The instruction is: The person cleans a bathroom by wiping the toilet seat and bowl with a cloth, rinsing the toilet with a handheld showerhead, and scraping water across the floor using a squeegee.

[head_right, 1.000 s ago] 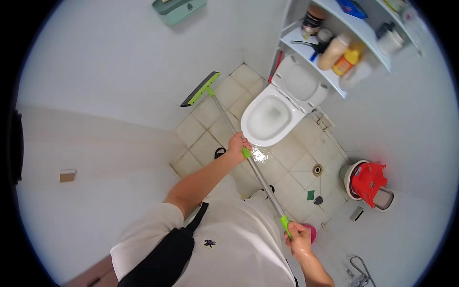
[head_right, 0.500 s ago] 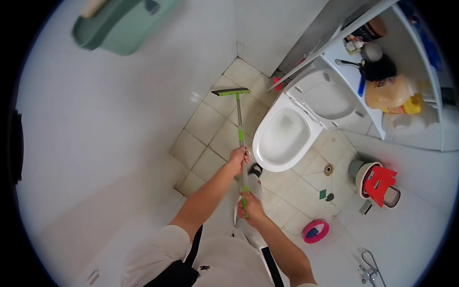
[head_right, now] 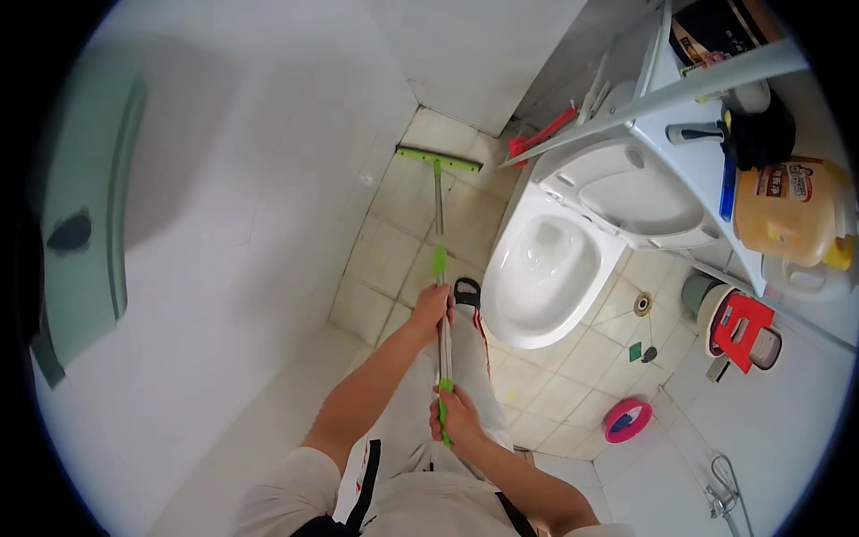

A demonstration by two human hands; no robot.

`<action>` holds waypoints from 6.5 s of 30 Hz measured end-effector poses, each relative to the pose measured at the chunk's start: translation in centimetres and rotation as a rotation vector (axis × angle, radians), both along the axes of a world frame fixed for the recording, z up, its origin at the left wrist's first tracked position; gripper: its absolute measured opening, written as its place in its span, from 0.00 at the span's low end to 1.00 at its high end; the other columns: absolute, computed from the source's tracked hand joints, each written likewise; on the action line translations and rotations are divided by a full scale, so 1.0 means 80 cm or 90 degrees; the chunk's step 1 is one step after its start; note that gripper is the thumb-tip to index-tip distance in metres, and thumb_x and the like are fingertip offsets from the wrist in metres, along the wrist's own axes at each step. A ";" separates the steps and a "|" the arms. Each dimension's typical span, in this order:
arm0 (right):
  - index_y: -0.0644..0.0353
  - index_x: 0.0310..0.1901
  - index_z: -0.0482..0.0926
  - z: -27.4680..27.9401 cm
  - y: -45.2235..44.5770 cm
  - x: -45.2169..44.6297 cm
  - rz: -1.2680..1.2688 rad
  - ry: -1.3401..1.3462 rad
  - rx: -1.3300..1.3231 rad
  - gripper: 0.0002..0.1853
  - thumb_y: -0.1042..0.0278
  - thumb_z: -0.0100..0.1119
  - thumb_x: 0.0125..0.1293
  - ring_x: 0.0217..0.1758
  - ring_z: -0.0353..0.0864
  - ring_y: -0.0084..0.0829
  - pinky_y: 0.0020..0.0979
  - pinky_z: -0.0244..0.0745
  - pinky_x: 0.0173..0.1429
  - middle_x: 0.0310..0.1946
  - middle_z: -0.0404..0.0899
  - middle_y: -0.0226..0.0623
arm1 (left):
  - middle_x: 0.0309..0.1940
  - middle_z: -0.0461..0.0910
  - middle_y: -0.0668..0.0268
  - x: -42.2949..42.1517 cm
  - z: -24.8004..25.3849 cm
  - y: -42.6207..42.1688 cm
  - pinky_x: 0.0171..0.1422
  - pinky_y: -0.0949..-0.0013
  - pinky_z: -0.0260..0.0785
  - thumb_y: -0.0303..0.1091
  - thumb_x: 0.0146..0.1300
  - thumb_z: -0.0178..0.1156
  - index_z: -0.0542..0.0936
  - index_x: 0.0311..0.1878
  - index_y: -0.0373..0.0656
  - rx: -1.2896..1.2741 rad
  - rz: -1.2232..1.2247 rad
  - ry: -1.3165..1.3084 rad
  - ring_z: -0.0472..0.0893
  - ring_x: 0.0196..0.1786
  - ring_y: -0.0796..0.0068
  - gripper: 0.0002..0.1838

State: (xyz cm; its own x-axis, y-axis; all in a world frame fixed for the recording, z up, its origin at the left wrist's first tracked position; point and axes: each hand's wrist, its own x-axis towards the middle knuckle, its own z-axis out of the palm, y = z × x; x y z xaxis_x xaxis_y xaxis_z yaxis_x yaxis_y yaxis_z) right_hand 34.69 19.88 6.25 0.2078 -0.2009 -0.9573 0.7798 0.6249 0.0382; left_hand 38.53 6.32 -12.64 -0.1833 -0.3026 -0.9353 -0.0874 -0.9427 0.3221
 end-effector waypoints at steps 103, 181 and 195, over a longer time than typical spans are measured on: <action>0.58 0.44 0.75 -0.027 0.423 0.161 0.321 0.227 0.158 0.14 0.56 0.50 0.71 0.10 0.64 0.21 0.26 0.56 0.12 0.13 0.67 0.28 | 0.39 0.77 0.40 0.162 -0.130 0.453 0.47 0.44 0.68 0.42 0.69 0.44 0.65 0.51 0.32 -0.151 -0.306 -0.315 0.76 0.44 0.36 0.20; 0.54 0.51 0.69 -0.147 0.568 0.181 0.288 -0.091 0.116 0.14 0.54 0.44 0.73 0.14 0.58 0.19 0.21 0.53 0.16 0.21 0.66 0.29 | 0.43 0.76 0.34 0.302 -0.232 0.624 0.50 0.45 0.70 0.34 0.62 0.51 0.60 0.57 0.31 -0.105 -0.053 -0.438 0.77 0.47 0.37 0.23; 0.57 0.45 0.69 -0.176 0.589 0.061 0.503 -0.093 0.063 0.14 0.54 0.45 0.72 0.13 0.59 0.20 0.24 0.57 0.20 0.18 0.65 0.28 | 0.45 0.77 0.39 0.253 -0.256 0.714 0.49 0.48 0.71 0.33 0.62 0.50 0.62 0.56 0.32 -0.063 -0.231 -0.441 0.78 0.48 0.40 0.21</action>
